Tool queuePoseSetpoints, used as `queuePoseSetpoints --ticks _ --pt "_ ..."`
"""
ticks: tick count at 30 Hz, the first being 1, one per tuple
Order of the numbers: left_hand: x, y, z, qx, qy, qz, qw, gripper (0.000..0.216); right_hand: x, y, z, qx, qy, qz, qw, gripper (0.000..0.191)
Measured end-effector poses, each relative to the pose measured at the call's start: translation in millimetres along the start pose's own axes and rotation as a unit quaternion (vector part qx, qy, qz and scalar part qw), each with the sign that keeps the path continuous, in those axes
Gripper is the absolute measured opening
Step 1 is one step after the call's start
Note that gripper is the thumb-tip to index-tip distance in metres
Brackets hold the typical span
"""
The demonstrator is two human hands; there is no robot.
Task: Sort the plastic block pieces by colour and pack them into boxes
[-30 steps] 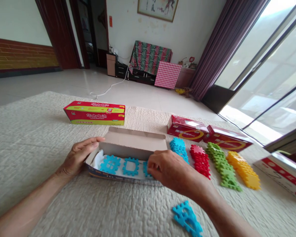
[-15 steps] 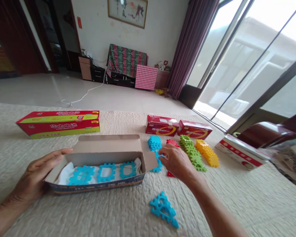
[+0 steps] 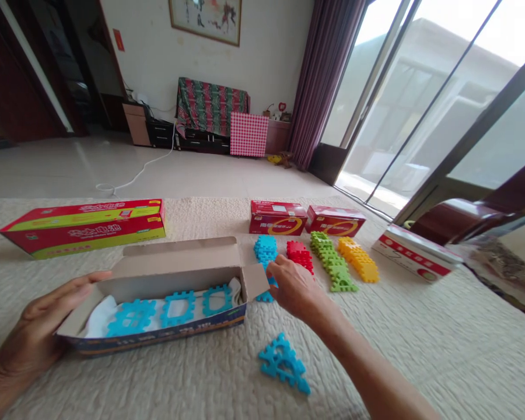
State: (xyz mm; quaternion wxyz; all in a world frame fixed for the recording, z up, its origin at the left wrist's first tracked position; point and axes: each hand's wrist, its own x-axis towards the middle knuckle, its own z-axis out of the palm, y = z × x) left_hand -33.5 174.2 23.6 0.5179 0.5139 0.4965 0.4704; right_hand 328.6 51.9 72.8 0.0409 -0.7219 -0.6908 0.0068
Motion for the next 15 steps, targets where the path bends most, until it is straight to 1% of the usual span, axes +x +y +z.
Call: queuePoseSetpoints --ticks 3,6,9,11,15 --pt "1.9 -1.8 -1.9 0.006 -0.004 -0.003 1.000 0.052 -3.1 -5.1 -7.4 0.019 -0.038 -0.020 0.999 0.014" --pt "0.0 -1.3 -0.8 -0.001 0.005 0.001 1.000 0.050 -7.1 -10.9 -11.3 0.027 -0.071 -0.024 0.997 0.016" --pt "-3.6 0.7 2.1 -0.013 0.005 -0.004 1.000 0.049 -12.6 -15.2 -10.4 0.042 -0.103 -0.027 0.993 0.023" --pt "-4.9 1.5 3.5 -0.014 0.006 -0.002 1.000 0.049 -16.8 -16.9 -9.8 0.049 -0.109 -0.032 0.992 0.028" --pt "-4.3 1.6 3.6 -0.012 0.009 0.003 1.000 0.048 -22.9 -22.4 -11.2 0.068 -0.105 -0.036 0.992 0.027"
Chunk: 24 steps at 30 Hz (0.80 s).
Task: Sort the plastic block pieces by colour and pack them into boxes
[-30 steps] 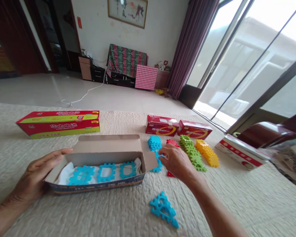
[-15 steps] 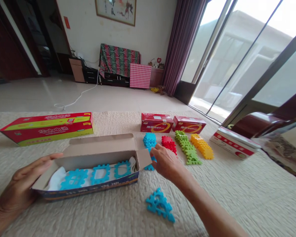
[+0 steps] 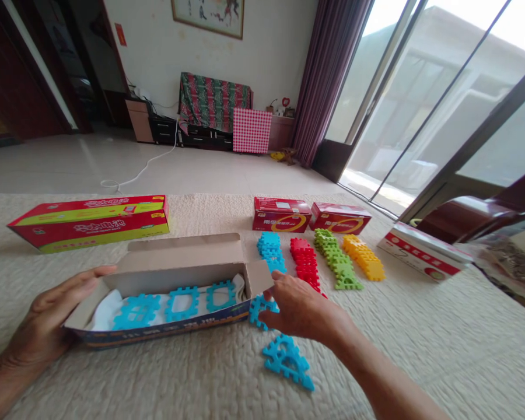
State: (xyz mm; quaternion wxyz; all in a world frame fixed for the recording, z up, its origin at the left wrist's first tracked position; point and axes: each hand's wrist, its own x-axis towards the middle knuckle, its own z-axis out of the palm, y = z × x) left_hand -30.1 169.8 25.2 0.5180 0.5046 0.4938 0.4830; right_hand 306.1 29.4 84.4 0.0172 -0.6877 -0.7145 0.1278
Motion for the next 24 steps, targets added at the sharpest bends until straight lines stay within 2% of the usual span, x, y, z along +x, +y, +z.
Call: queuePoseSetpoints --ticks 5,8,12,14,17,21,24 --pt "1.7 0.0 -1.8 -0.001 -0.020 0.008 1.000 0.046 0.5 -8.1 7.9 0.001 -0.010 -0.021 1.000 0.032" --pt "2.9 -2.1 -3.0 -0.009 -0.037 0.012 0.999 0.046 -3.7 6.4 9.7 -0.034 0.004 -0.019 0.999 0.029" --pt "5.6 -7.4 -4.4 -0.021 -0.054 0.020 0.998 0.047 -9.2 38.8 -11.7 -0.090 0.101 -0.018 0.991 0.026" --pt "7.0 -8.9 -4.4 -0.027 -0.061 0.027 0.997 0.046 -3.8 37.5 -29.4 -0.114 0.170 -0.039 0.978 0.027" --pt "8.3 -8.4 -3.6 -0.028 -0.065 0.048 0.996 0.041 15.0 -2.6 -48.7 -0.095 0.236 -0.097 0.962 0.033" --pt "8.2 -5.9 -2.3 -0.030 -0.070 0.065 0.995 0.037 45.6 -84.2 -51.2 -0.034 0.173 -0.168 0.970 0.027" --pt "7.7 -4.4 -1.9 -0.041 -0.082 0.057 0.994 0.038 66.0 -124.9 -44.0 -0.011 0.143 -0.190 0.971 0.027"
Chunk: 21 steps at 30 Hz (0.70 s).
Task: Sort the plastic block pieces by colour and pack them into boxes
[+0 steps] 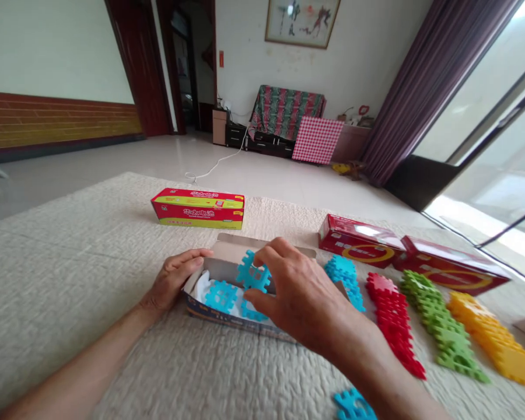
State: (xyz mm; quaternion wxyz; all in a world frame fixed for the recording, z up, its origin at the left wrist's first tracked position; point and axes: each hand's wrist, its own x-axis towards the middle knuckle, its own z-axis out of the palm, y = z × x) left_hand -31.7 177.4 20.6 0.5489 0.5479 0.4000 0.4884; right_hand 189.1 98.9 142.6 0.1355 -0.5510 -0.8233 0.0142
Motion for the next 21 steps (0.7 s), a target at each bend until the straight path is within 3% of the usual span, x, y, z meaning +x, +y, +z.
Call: queuePoseSetpoints --ticks 5,10,13,16,19,21 --pt "0.0 2.1 1.3 -0.011 -0.006 -0.001 1.000 0.038 26.5 -17.5 25.7 0.022 -0.065 -0.035 0.997 0.027" --pt "0.5 1.0 1.2 -0.007 -0.010 0.002 1.000 0.037 17.8 -12.5 26.9 0.042 -0.009 -0.046 0.998 0.027" --pt "0.4 -1.8 -0.1 -0.001 -0.012 0.003 1.000 0.038 -6.9 7.7 11.4 0.020 0.035 -0.019 0.999 0.018" --pt "0.5 -4.8 -1.1 0.006 -0.009 0.005 1.000 0.040 -39.9 39.2 0.3 -0.057 0.058 0.042 0.996 0.021" --pt "0.7 -6.4 -1.5 0.006 -0.010 0.008 1.000 0.042 -68.8 68.3 3.5 -0.132 0.060 0.108 0.984 0.024" --pt "0.6 -6.4 -1.5 0.007 -0.012 0.010 1.000 0.043 -79.5 78.6 11.2 -0.129 0.049 0.131 0.982 0.025"
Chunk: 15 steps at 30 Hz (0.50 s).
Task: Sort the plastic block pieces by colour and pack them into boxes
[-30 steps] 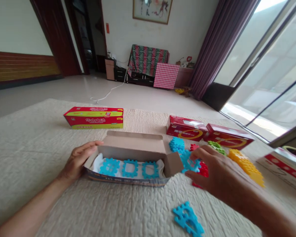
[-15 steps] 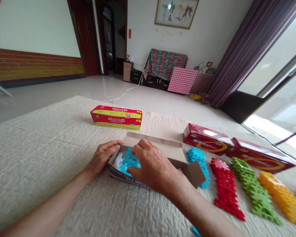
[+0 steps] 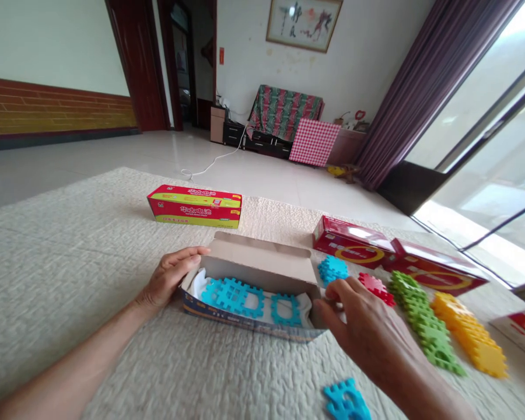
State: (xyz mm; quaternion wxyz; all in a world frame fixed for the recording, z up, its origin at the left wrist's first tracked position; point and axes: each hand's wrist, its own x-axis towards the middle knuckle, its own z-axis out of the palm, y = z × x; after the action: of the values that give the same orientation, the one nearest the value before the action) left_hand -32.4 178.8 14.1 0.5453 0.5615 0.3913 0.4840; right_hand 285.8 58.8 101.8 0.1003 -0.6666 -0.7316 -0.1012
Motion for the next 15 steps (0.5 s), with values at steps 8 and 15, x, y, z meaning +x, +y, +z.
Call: queuePoseSetpoints --ticks 8,15 --pt "0.2 1.1 0.3 0.003 0.007 -0.002 1.000 0.043 -2.2 -2.6 7.3 0.114 -0.027 0.030 0.993 0.024" --pt "-1.2 4.5 1.3 -0.001 0.007 -0.009 1.000 0.043 28.5 -54.7 -17.8 0.131 -0.059 -0.117 0.983 0.024"
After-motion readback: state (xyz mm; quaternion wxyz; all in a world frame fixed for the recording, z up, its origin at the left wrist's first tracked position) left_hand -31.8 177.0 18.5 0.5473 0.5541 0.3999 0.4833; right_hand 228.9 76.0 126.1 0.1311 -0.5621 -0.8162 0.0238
